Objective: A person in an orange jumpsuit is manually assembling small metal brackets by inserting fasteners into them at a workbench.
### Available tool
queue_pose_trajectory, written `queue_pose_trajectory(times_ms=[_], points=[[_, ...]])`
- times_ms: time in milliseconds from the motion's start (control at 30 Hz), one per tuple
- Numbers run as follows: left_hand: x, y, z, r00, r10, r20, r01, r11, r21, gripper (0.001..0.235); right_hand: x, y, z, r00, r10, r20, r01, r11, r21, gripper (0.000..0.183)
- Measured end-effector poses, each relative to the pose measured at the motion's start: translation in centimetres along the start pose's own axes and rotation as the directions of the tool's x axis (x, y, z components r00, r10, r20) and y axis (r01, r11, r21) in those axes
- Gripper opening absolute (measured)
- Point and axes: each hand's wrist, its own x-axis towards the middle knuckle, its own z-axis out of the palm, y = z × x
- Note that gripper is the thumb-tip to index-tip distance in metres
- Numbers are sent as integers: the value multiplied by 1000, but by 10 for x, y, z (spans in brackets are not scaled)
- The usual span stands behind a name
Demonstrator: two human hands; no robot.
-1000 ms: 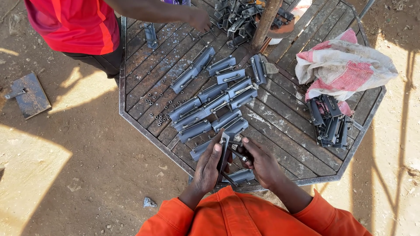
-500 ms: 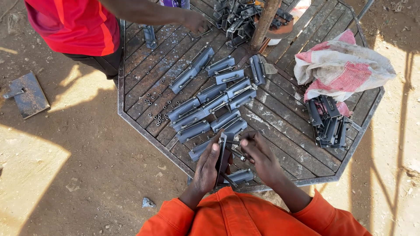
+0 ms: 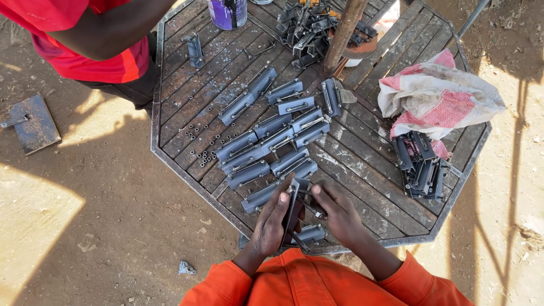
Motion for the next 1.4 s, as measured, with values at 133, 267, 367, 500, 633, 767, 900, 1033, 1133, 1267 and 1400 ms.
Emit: queue_pose_trajectory(times_ms=[133,267,367,500,633,767,900,1033,1133,1267,1400], points=[[0,-3,1,999,40,11,-40,999,23,68,-17,-96,-28,789,563,247,-592,587,552,80],[1,0,3,1000,16,-22,-16,1000,24,71,-10,-43,-13,983,185,3,-169,888,427,55],[-2,7,4,999,-18,-31,19,999,38,75,-9,-54,-16,986,153,63,-163,835,526,40],[0,1,6,999,18,-32,-18,1000,2,68,-17,-103,-31,768,591,245,-621,598,506,83],[3,1,1,995,9,-94,-6,999,35,74,-5,-34,-8,988,35,151,-140,627,766,34],[7,-7,-7,976,211,55,-214,975,56,64,-18,-59,-17,995,74,66,-97,565,820,24],[5,1,-9,973,224,60,-227,973,48,65,-21,-71,-19,998,-64,-15,56,698,714,23],[4,-7,-9,973,224,56,-227,973,47,64,-31,-82,-20,991,-128,-38,119,719,685,16],[2,-13,-9,966,245,80,-251,965,70,62,-28,-76,-17,972,197,131,-219,539,813,46],[1,-14,-6,968,243,69,-247,968,48,63,-16,-42,-9,984,157,87,-170,663,729,46],[-7,-10,-1,965,249,80,-255,965,64,62,-8,-13,-2,994,98,38,-101,798,595,69]])
